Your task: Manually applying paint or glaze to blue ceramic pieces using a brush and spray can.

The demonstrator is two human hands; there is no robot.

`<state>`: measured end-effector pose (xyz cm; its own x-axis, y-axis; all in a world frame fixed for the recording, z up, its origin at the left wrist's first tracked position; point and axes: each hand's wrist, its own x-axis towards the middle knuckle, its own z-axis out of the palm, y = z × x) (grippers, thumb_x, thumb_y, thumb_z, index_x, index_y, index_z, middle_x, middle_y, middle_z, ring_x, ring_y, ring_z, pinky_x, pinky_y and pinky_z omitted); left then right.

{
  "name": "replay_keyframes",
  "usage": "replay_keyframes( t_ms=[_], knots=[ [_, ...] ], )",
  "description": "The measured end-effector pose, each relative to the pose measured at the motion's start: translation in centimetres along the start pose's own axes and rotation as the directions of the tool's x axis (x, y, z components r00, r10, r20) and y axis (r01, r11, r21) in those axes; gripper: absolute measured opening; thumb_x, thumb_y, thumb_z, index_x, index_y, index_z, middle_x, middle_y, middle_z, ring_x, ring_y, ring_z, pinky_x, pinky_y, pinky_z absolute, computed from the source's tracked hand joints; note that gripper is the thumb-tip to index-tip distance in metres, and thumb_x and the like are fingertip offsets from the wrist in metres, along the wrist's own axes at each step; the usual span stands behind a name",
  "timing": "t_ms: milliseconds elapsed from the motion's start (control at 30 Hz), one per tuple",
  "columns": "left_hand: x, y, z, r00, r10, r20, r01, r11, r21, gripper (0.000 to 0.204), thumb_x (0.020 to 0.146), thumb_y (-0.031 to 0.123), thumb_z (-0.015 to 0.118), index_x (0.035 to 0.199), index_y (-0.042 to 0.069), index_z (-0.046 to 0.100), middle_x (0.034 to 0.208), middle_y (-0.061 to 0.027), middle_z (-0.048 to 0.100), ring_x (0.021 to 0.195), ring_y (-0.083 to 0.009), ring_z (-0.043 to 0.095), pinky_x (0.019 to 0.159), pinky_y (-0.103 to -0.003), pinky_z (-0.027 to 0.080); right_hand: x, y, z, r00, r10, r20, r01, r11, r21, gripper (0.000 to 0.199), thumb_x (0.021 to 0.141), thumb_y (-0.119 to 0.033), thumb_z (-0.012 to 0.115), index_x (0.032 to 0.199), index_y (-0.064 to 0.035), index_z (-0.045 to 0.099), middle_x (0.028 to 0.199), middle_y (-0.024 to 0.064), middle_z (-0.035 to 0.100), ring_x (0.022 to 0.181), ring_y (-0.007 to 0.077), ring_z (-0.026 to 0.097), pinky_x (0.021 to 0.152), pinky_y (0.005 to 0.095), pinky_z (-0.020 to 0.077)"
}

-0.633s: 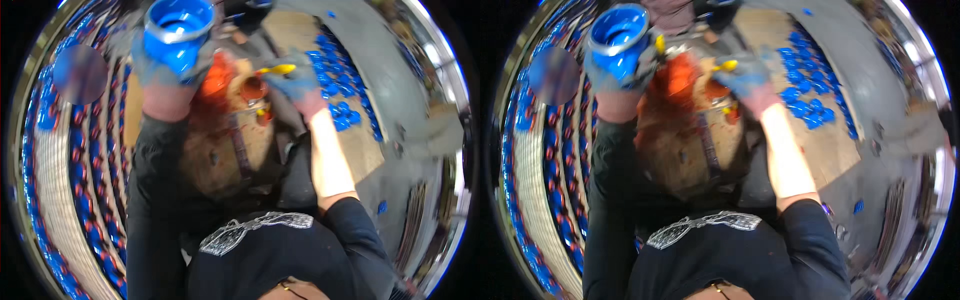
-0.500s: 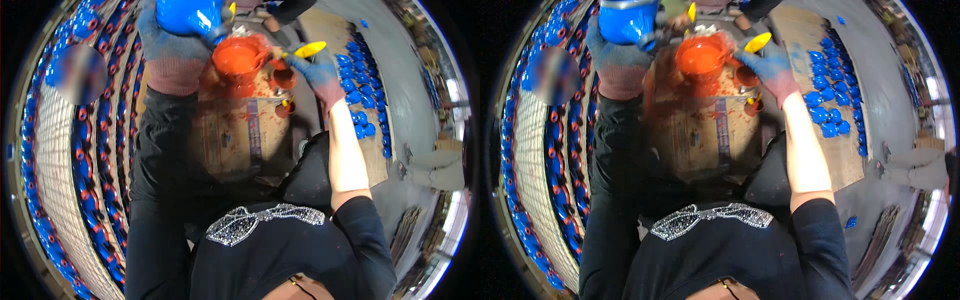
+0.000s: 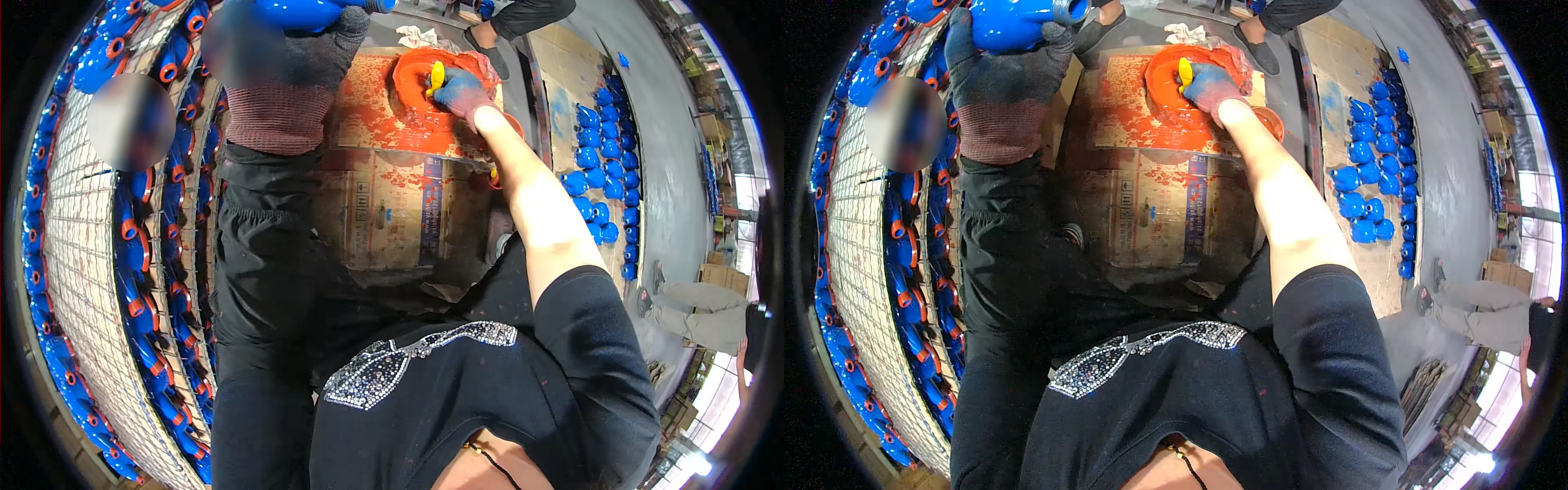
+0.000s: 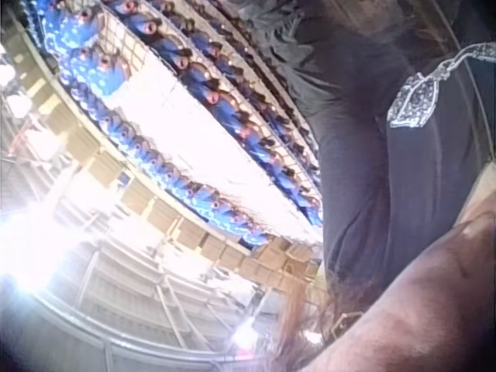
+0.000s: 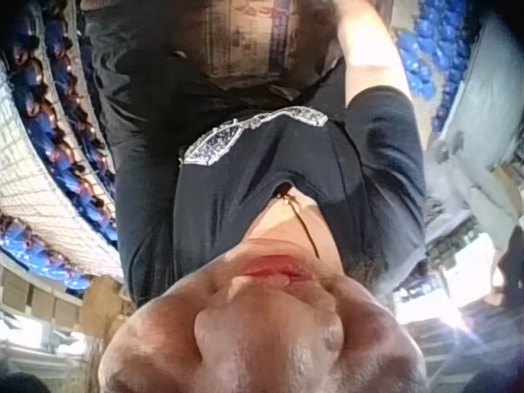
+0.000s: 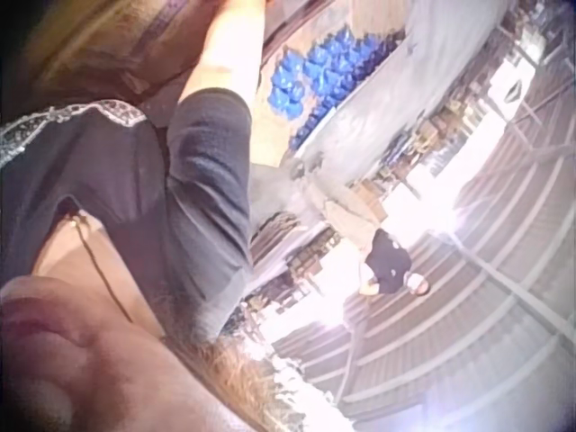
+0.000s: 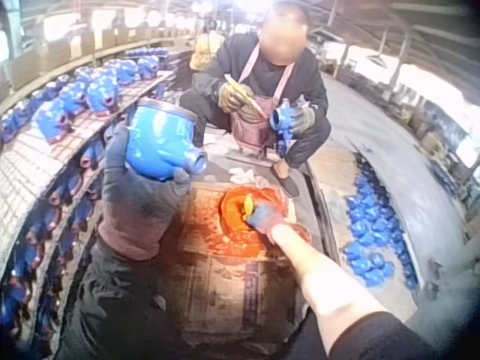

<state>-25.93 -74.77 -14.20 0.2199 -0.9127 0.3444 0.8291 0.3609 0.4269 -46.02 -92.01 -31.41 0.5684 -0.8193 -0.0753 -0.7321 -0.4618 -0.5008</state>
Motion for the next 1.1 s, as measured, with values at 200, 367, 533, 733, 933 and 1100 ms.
replay_keyframes(
  t_ms=[200,367,533,733,933,1100],
  knots=[
    [0.6,-2.0,-0.7,0.995,-0.084,-0.059,0.080,0.994,-0.072,0.056,0.086,0.042,0.058,0.127,0.006,0.043,0.116,-0.0128,0.055,0.096,-0.0229,0.058,0.071,-0.030,0.053,-1.7,2.3,-4.2,1.000,-0.013,-0.021,0.017,0.979,0.204,0.029,0.076,-0.014,0.069,0.104,-0.0065,0.066,0.096,0.0087,0.069,0.086,0.0195,0.065,0.078,0.0308,0.0497],
    [0.7,-4.5,0.1,0.994,-0.084,-0.066,0.088,0.994,0.059,0.063,0.083,0.039,0.062,0.130,0.004,0.039,0.118,-0.0137,0.055,0.098,-0.0214,0.060,0.075,-0.029,0.055,-7.4,-0.6,-6.9,0.985,-0.047,-0.166,0.134,0.812,0.568,0.018,0.076,0.002,0.067,0.094,0.0003,0.065,0.085,0.0038,0.066,0.079,0.0121,0.061,0.074,0.0256,0.0494],
    [-0.2,-8.6,1.4,0.984,-0.146,-0.097,0.169,0.937,0.306,0.060,0.077,0.028,0.069,0.126,0.006,0.040,0.111,-0.0091,0.054,0.092,-0.0211,0.061,0.072,-0.032,0.057,-12.6,-4.8,-13.7,0.862,0.100,-0.496,0.299,0.690,0.659,0.020,0.076,0.001,0.070,0.096,-0.0003,0.066,0.089,0.0051,0.065,0.081,0.0100,0.058,0.072,0.0238,0.0478],
    [-1.8,-13.0,3.6,0.910,0.146,0.389,-0.394,0.004,0.919,0.072,0.060,0.009,0.078,0.122,0.006,0.040,0.117,-0.0173,0.050,0.108,-0.0349,0.052,0.091,-0.044,0.046,-18.9,-7.4,-18.9,0.601,0.097,-0.793,0.511,0.717,0.475,0.027,0.075,0.002,0.071,0.101,-0.0012,0.062,0.095,0.0086,0.066,0.086,0.0151,0.063,0.076,0.0256,0.0506],
    [-1.7,-15.4,3.3,0.740,-0.029,0.673,-0.669,-0.146,0.729,0.086,0.053,0.015,0.082,0.129,0.014,0.044,0.128,-0.0227,0.043,0.118,-0.0441,0.046,0.098,-0.050,0.040,-20.6,-6.0,-19.8,0.623,0.056,-0.780,0.427,0.811,0.400,0.030,0.074,0.001,0.074,0.102,-0.0004,0.063,0.097,0.0087,0.066,0.085,0.0149,0.063,0.077,0.0273,0.0515],
    [-1.6,-16.1,2.9,0.693,-0.101,0.714,-0.718,-0.185,0.671,0.082,0.055,0.015,0.081,0.129,0.013,0.044,0.127,-0.0232,0.043,0.117,-0.0451,0.046,0.097,-0.051,0.041,-21.2,-5.2,-19.8,0.645,0.080,-0.760,0.375,0.833,0.406,0.031,0.073,0.001,0.075,0.102,0.0001,0.063,0.098,0.0088,0.065,0.086,0.0153,0.063,0.079,0.0272,0.0514]
  ],
)
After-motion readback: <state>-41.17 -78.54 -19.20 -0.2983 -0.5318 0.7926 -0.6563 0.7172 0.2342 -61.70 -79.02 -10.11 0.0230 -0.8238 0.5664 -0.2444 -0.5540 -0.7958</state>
